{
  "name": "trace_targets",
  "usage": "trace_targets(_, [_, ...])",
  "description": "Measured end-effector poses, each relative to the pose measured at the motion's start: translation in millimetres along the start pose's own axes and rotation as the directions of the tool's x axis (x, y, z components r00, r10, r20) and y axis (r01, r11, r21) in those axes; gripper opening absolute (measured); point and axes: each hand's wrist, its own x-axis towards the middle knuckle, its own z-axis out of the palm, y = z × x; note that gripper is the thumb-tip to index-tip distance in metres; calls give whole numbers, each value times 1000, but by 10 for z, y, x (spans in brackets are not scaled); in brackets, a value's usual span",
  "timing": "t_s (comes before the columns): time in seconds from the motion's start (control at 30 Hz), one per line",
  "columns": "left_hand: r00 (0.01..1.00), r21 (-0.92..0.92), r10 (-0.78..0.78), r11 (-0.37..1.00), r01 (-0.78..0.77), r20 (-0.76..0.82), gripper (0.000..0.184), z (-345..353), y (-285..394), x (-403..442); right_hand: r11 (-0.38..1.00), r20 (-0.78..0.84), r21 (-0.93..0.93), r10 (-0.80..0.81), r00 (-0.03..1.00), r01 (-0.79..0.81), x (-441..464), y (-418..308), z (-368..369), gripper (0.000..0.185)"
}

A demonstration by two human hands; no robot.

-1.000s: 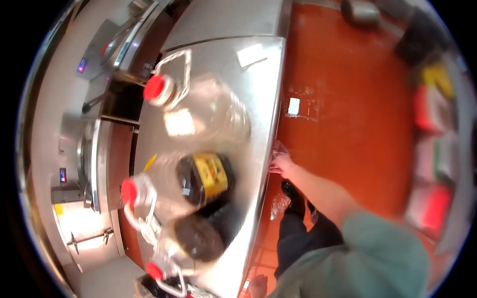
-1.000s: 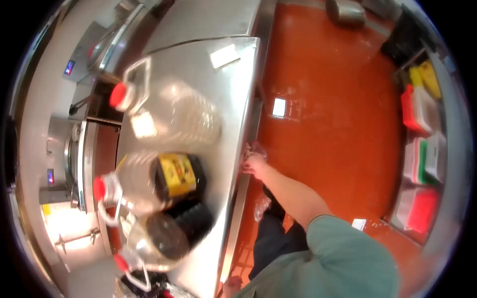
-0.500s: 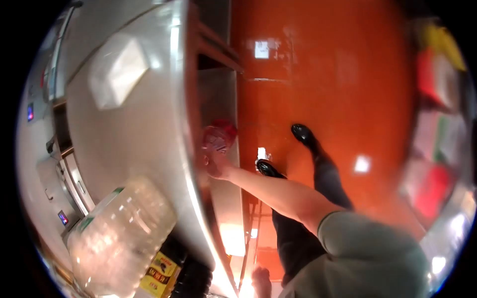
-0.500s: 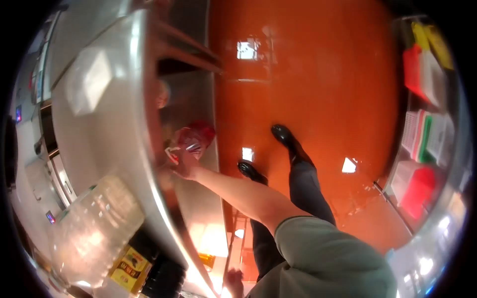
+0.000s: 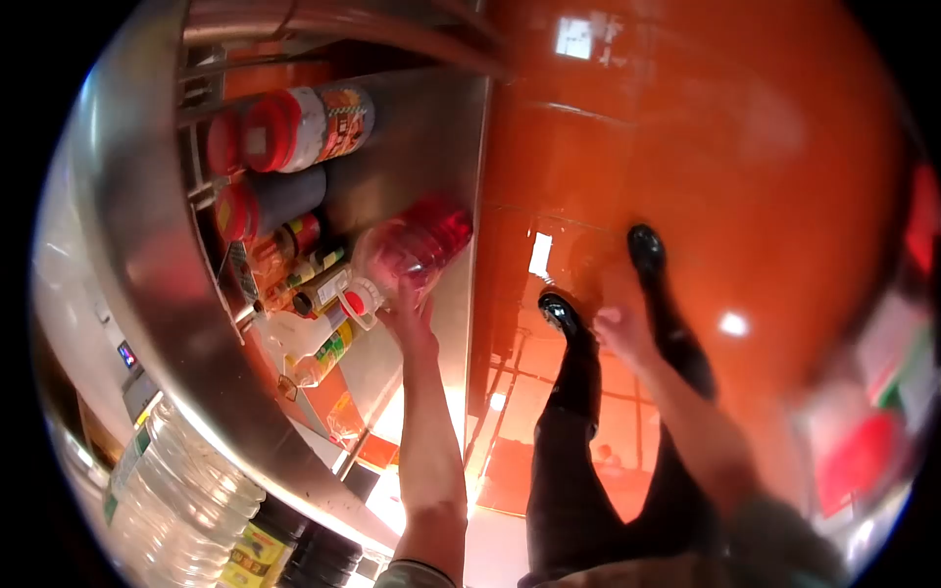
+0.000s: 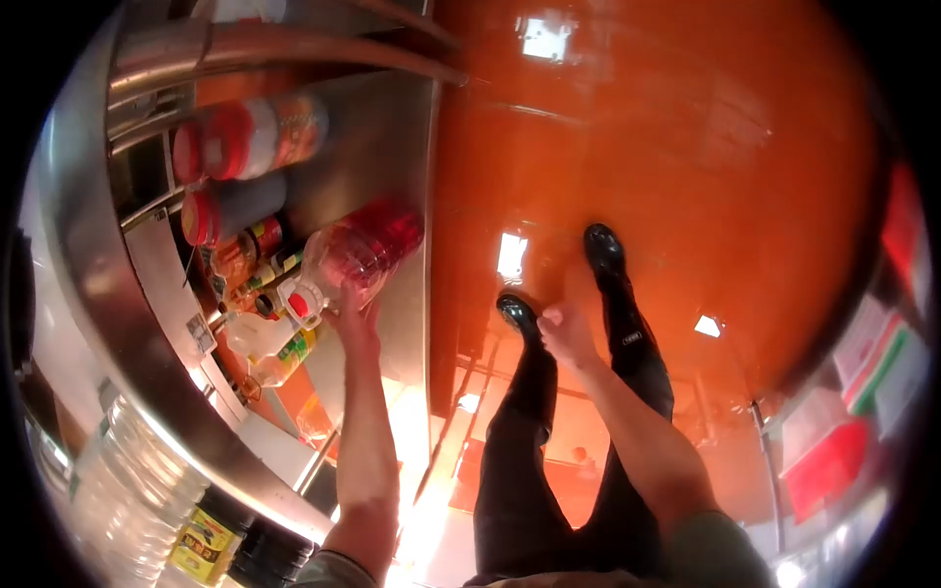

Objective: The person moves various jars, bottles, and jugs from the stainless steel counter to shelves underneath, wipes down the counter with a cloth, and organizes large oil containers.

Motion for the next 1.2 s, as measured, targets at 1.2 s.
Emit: trace_targets(1.2, [913, 458, 38, 856, -239, 405, 46, -356, -90, -3335, 805, 175, 58, -591, 787, 591, -1681, -2340, 547, 18])
